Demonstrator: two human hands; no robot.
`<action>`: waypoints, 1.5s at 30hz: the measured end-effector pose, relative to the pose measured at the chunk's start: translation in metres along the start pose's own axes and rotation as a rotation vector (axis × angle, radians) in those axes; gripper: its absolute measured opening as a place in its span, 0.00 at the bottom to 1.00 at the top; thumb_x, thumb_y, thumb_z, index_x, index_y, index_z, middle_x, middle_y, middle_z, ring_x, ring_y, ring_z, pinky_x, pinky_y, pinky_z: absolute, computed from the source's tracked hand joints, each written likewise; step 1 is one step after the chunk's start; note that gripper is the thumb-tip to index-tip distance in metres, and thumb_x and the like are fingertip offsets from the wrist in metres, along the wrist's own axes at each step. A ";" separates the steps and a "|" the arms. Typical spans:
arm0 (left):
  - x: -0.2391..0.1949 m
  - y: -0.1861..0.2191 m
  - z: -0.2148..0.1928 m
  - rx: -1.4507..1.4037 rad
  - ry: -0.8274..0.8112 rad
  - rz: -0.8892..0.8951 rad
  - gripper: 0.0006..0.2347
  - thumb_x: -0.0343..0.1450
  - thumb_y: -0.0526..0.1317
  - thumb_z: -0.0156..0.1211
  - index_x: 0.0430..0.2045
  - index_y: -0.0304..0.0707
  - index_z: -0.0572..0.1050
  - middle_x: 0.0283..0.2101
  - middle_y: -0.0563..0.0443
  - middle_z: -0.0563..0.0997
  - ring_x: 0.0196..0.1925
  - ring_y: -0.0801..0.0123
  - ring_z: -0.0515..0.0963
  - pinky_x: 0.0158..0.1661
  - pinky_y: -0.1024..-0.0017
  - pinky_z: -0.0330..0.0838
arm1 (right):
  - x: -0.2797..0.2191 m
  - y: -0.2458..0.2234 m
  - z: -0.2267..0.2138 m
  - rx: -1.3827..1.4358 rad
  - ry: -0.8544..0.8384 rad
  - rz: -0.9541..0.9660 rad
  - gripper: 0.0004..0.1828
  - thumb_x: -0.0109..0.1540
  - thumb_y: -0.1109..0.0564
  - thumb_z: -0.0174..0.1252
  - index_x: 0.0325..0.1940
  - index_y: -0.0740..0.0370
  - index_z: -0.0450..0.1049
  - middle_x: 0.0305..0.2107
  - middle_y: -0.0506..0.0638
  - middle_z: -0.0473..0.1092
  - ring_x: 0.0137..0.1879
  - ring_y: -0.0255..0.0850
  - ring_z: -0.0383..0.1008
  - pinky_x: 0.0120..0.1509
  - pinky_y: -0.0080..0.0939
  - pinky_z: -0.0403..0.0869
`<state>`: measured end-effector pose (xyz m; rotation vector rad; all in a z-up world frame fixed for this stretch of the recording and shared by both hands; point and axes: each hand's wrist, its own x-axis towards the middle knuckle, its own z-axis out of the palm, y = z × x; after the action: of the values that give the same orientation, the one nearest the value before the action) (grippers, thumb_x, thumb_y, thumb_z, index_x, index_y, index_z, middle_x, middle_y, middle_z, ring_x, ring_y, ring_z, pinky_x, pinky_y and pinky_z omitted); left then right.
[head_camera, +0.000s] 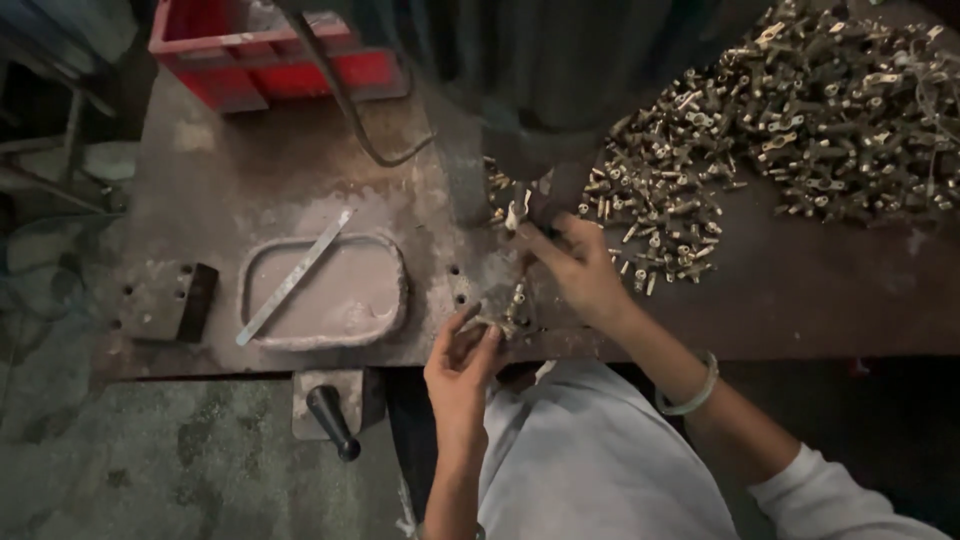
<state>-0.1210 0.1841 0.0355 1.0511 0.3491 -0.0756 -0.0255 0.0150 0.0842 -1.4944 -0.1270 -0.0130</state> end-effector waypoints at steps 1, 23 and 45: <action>0.004 0.003 0.002 0.000 -0.002 0.002 0.18 0.69 0.31 0.65 0.55 0.33 0.75 0.42 0.48 0.83 0.42 0.73 0.82 0.42 0.73 0.79 | 0.000 0.006 -0.003 0.000 0.001 -0.003 0.10 0.67 0.57 0.57 0.49 0.65 0.77 0.35 0.44 0.79 0.37 0.31 0.78 0.42 0.35 0.77; 0.055 0.071 0.034 0.973 -0.065 0.704 0.15 0.70 0.28 0.63 0.52 0.36 0.80 0.44 0.41 0.84 0.42 0.57 0.85 0.41 0.63 0.79 | 0.004 0.013 -0.022 0.013 -0.063 0.227 0.12 0.65 0.55 0.59 0.51 0.62 0.78 0.37 0.43 0.76 0.41 0.32 0.75 0.45 0.36 0.76; 0.016 0.111 0.061 0.434 -0.071 0.553 0.19 0.72 0.27 0.63 0.59 0.35 0.76 0.49 0.48 0.82 0.47 0.70 0.81 0.44 0.70 0.79 | -0.005 0.012 -0.009 0.063 -0.050 0.108 0.14 0.67 0.55 0.56 0.53 0.64 0.76 0.39 0.44 0.77 0.41 0.33 0.79 0.46 0.36 0.79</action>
<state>-0.0661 0.1891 0.1505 1.5383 -0.0372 0.3195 -0.0286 0.0066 0.0717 -1.4376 -0.0860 0.1146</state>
